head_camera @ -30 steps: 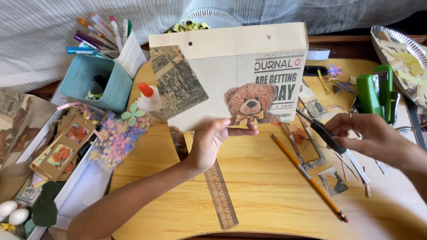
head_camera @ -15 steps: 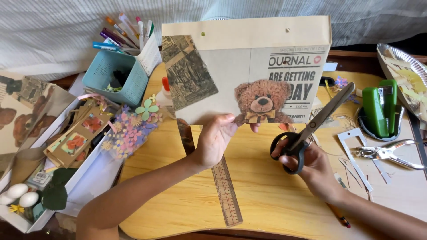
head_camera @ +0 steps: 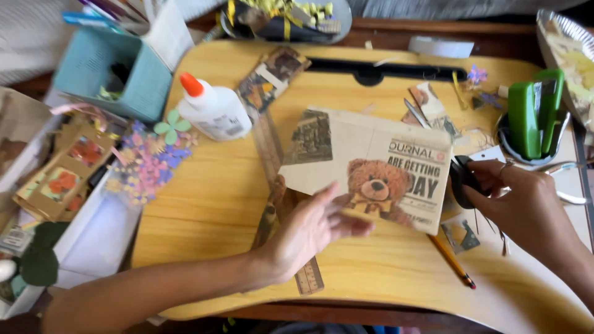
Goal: Measuring, marking, and cutting out decorative elements from a card for a scrapbooking project.
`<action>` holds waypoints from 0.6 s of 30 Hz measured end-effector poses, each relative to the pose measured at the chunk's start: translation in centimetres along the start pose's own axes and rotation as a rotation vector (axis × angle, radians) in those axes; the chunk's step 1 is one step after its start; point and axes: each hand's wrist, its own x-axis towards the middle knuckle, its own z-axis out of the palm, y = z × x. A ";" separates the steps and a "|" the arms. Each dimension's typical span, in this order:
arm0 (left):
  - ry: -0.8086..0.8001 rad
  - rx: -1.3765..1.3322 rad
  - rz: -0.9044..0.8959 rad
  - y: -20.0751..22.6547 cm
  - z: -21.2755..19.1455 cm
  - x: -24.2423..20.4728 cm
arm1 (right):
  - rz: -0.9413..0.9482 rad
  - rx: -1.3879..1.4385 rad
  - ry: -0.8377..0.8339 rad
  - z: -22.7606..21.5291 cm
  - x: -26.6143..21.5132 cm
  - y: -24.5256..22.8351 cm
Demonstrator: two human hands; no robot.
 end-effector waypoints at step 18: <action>-0.353 2.335 1.207 -3.5 -4.6 -9.2 | -0.667 -0.457 0.122 0.5 -1.0 -4.5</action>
